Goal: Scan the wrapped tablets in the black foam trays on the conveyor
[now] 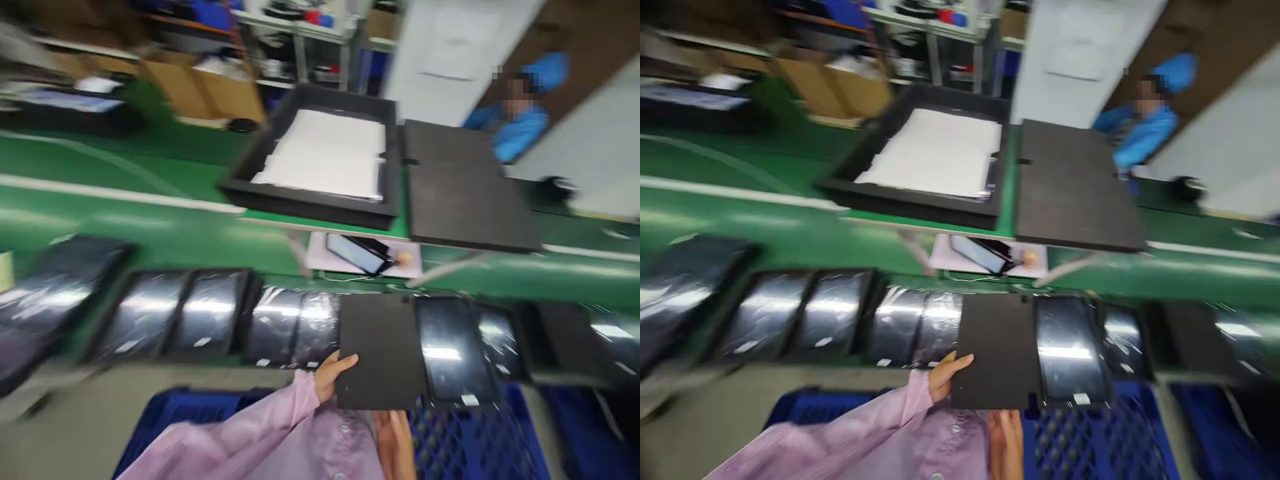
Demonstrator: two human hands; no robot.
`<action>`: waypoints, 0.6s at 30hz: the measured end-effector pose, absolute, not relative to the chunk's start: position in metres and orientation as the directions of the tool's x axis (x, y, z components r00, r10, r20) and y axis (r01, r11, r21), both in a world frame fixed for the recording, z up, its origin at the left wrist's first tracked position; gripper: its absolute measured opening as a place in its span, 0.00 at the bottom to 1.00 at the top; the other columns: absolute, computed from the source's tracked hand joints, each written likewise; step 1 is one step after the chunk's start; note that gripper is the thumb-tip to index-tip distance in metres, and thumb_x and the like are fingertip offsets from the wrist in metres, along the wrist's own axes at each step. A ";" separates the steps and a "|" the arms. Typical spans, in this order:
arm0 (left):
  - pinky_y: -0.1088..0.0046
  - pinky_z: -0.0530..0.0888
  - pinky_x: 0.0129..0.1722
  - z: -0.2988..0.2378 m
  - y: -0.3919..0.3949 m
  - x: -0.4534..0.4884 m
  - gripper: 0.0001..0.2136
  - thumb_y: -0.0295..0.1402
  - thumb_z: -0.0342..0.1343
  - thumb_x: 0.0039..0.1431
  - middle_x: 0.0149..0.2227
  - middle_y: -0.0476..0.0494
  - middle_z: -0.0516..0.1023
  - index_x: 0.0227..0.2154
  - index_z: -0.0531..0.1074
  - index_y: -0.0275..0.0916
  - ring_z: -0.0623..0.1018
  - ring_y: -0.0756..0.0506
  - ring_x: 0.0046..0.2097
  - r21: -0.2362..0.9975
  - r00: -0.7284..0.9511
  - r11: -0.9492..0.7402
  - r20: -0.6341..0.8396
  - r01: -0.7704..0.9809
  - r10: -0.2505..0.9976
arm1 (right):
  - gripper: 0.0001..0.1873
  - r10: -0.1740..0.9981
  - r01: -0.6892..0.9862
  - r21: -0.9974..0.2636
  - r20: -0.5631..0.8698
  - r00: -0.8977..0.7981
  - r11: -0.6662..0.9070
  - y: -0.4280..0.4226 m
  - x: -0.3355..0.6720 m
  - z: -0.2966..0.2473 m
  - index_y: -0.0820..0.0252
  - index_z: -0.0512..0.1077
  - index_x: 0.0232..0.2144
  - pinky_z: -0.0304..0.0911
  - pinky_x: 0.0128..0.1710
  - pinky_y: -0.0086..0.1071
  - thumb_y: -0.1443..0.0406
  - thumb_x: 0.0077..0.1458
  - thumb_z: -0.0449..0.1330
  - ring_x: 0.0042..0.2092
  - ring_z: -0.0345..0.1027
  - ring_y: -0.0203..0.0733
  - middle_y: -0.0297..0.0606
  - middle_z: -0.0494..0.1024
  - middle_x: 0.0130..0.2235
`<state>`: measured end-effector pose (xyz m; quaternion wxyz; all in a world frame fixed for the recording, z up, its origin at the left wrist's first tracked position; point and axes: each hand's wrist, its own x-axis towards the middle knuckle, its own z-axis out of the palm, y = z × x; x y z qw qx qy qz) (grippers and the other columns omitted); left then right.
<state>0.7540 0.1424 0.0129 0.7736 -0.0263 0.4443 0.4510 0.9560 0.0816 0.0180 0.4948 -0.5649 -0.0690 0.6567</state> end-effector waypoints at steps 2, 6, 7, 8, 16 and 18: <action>0.58 0.80 0.55 0.010 0.146 0.771 0.26 0.40 0.76 0.49 0.51 0.33 0.85 0.50 0.78 0.36 0.85 0.36 0.51 0.343 0.292 0.673 -0.707 -0.656 0.644 | 0.33 0.717 -0.616 -0.677 -0.651 0.249 -0.401 0.088 0.931 0.035 0.48 0.77 0.56 0.74 0.55 0.46 0.46 0.51 0.75 0.55 0.76 0.53 0.40 0.81 0.55; 0.55 0.78 0.60 0.006 0.162 0.815 0.28 0.41 0.75 0.51 0.53 0.36 0.84 0.54 0.77 0.39 0.82 0.34 0.57 0.313 0.452 0.786 -0.680 -0.534 0.578 | 0.44 0.568 -0.567 -0.811 -0.538 0.624 -0.145 0.130 0.933 0.044 0.55 0.66 0.67 0.73 0.58 0.45 0.40 0.58 0.67 0.56 0.76 0.53 0.45 0.79 0.59; 0.55 0.77 0.61 0.008 0.166 0.829 0.29 0.41 0.75 0.51 0.54 0.36 0.84 0.55 0.77 0.40 0.81 0.34 0.58 0.331 0.476 0.787 -0.652 -0.521 0.590 | 0.46 0.521 -0.533 -0.838 -0.508 0.686 -0.117 0.137 0.945 0.041 0.57 0.66 0.67 0.73 0.56 0.45 0.38 0.57 0.66 0.56 0.77 0.54 0.47 0.79 0.58; 0.55 0.76 0.62 0.012 0.171 0.844 0.29 0.42 0.75 0.51 0.55 0.36 0.83 0.55 0.76 0.41 0.80 0.34 0.60 0.362 0.496 0.782 -0.620 -0.508 0.609 | 0.47 0.483 -0.498 -0.861 -0.482 0.731 -0.104 0.142 0.960 0.036 0.59 0.67 0.66 0.74 0.54 0.44 0.37 0.57 0.65 0.55 0.77 0.54 0.47 0.80 0.56; 0.50 0.72 0.65 0.003 0.225 0.893 0.40 0.66 0.71 0.35 0.49 0.35 0.86 0.47 0.81 0.43 0.82 0.30 0.54 0.704 0.485 0.710 -0.617 -0.013 0.620 | 0.42 0.324 -0.306 -0.929 -0.361 0.874 -0.207 0.189 1.144 -0.020 0.65 0.79 0.45 0.75 0.43 0.40 0.32 0.50 0.63 0.46 0.79 0.55 0.47 0.85 0.42; 0.50 0.73 0.65 -0.013 0.235 0.872 0.40 0.72 0.65 0.34 0.47 0.37 0.86 0.44 0.81 0.47 0.82 0.29 0.55 0.733 0.292 0.680 -0.657 0.027 0.696 | 0.42 0.288 -0.258 -0.939 -0.318 0.903 -0.228 0.214 1.209 -0.029 0.65 0.79 0.41 0.74 0.43 0.39 0.32 0.47 0.64 0.46 0.78 0.55 0.49 0.84 0.42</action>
